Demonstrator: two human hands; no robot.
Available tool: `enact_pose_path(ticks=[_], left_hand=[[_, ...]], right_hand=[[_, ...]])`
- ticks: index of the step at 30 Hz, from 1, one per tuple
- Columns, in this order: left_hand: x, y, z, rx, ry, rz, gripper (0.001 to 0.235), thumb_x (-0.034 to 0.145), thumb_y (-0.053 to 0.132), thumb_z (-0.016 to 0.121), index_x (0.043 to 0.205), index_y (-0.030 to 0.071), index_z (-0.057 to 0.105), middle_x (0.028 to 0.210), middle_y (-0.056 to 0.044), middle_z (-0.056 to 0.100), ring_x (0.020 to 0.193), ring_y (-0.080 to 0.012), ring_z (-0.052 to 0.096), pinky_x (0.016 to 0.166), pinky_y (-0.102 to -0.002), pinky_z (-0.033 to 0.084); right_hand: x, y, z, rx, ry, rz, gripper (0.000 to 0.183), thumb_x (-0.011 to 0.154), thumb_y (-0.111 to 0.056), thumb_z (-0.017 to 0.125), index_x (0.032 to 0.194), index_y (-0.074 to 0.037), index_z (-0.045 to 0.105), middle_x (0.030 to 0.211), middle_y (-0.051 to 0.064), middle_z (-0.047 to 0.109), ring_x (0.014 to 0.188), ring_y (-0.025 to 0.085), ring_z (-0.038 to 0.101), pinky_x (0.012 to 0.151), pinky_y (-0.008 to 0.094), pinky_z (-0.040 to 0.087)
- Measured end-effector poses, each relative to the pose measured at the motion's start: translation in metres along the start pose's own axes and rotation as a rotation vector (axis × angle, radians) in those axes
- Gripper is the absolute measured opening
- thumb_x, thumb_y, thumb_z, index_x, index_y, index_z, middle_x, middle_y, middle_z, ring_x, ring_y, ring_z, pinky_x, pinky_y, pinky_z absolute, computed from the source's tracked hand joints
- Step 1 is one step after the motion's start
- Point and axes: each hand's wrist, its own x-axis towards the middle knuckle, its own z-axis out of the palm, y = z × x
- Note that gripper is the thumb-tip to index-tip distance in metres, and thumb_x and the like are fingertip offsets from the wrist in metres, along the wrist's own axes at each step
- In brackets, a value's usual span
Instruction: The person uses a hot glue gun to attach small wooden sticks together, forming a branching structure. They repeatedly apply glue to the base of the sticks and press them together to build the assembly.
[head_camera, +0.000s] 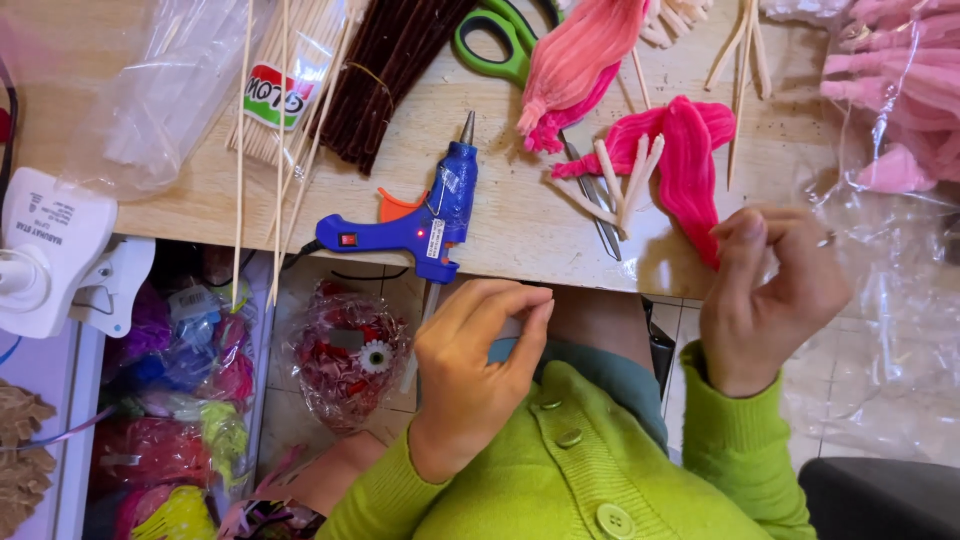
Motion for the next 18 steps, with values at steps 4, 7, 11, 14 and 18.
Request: enact_pose_path(ticks=[4,7,11,14,18], left_hand=[[-0.002,-0.001,0.002,0.02,0.002,-0.001,0.004,0.093,0.004,0.074,0.091,0.003,0.072,0.087,-0.007,0.071,0.078,-0.02,0.07,0.072,-0.031,0.057],[-0.002,0.001,0.0,0.033,0.017,-0.014,0.006,0.093,0.006,0.075,0.088,0.003,0.072,0.085,-0.007,0.071,0.076,-0.0196,0.069,0.07,-0.03,0.057],[-0.001,-0.001,-0.003,0.064,0.038,-0.026,0.005,0.095,0.001,0.067,0.095,0.0,0.072,0.09,-0.011,0.07,0.079,-0.0224,0.069,0.074,-0.033,0.057],[0.001,0.001,-0.003,0.084,0.04,-0.029,0.005,0.091,-0.002,0.067,0.093,0.001,0.07,0.089,-0.009,0.069,0.078,-0.0227,0.068,0.074,-0.033,0.055],[0.006,0.002,-0.003,0.072,0.043,-0.034,0.009,0.088,-0.005,0.066,0.093,0.001,0.07,0.089,-0.009,0.069,0.079,-0.0227,0.068,0.076,-0.034,0.056]], right_hand=[[0.012,0.012,-0.006,-0.11,-0.073,-0.089,0.012,0.112,0.015,0.07,0.101,0.014,0.068,0.102,0.028,0.068,0.097,0.039,0.067,0.087,0.046,0.053],[0.016,0.0,-0.004,-0.098,-0.112,-0.107,0.004,0.108,0.018,0.073,0.109,0.014,0.072,0.109,0.029,0.07,0.101,0.038,0.07,0.093,0.046,0.056],[0.019,-0.02,0.003,-0.009,-0.147,-0.078,0.008,0.105,0.016,0.076,0.111,0.013,0.072,0.105,0.028,0.071,0.099,0.035,0.068,0.089,0.04,0.055],[0.021,-0.031,0.006,0.008,-0.179,-0.103,0.007,0.102,0.02,0.07,0.103,0.013,0.07,0.099,0.025,0.07,0.092,0.033,0.067,0.084,0.041,0.054],[0.021,-0.037,0.007,0.012,-0.192,-0.074,0.005,0.104,0.018,0.07,0.104,0.012,0.069,0.098,0.024,0.067,0.09,0.032,0.066,0.079,0.037,0.054]])
